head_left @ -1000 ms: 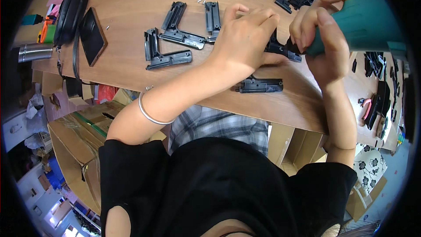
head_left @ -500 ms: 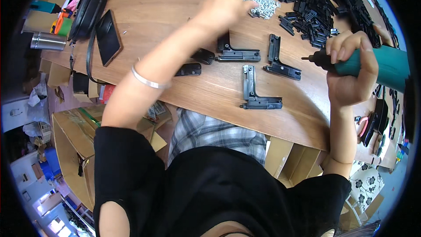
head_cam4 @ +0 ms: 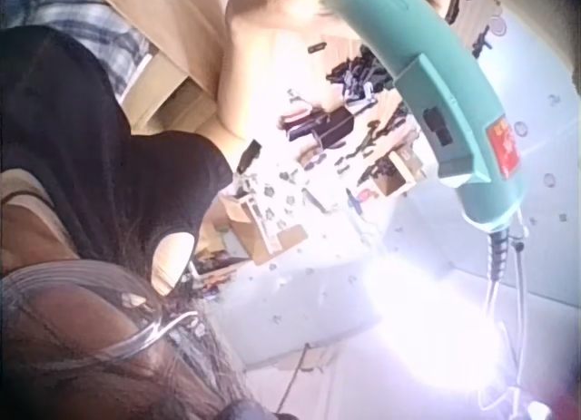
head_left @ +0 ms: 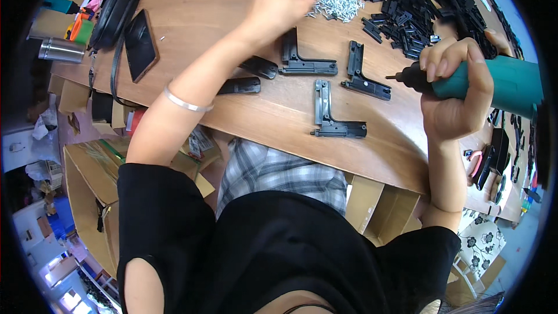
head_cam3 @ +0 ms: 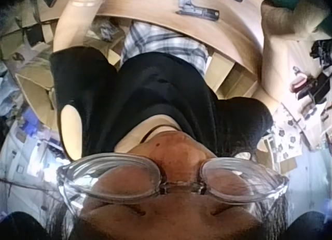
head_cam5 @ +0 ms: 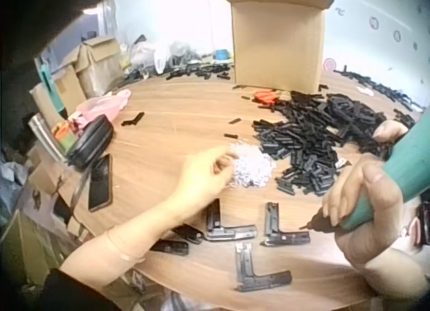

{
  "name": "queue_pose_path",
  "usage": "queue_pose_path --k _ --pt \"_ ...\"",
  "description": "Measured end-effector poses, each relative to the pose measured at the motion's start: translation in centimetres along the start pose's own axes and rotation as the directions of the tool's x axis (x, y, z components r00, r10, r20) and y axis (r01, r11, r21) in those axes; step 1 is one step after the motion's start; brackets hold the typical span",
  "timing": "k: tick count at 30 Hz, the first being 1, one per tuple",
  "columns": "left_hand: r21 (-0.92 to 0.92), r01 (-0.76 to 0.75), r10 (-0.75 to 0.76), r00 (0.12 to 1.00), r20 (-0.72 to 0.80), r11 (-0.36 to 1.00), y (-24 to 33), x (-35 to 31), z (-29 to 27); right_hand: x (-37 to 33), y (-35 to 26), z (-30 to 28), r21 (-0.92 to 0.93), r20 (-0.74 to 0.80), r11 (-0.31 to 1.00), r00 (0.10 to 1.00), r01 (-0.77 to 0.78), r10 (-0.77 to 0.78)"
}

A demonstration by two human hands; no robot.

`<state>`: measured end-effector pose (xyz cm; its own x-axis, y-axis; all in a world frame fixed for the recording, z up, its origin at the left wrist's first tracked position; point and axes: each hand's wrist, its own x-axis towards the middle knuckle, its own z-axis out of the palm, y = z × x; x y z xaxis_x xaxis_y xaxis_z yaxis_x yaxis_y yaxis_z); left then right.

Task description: The person assembles black plastic L-shaped hardware components on a wooden table. They pick up parts, insert small metal pins, and use a green glue gun to apply adhesive to the joints. The person handles the components one by one, arranging them on the table as they work.

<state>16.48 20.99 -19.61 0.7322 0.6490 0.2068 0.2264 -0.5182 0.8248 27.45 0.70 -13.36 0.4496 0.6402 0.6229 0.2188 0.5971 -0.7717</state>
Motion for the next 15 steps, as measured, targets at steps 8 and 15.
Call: queue_pose_path --k 8,15 --pt "0.110 -0.484 0.487 0.874 0.002 0.868 4.6 -11.9 2.9 -1.5 -2.5 2.9 0.090 0.092 0.975 0.976 -0.204 0.196" --pt "0.069 -0.442 0.447 0.885 -0.129 0.894 4.8 -14.5 3.3 -3.0 -3.8 3.4 -0.114 0.253 0.976 0.945 -0.186 0.209"
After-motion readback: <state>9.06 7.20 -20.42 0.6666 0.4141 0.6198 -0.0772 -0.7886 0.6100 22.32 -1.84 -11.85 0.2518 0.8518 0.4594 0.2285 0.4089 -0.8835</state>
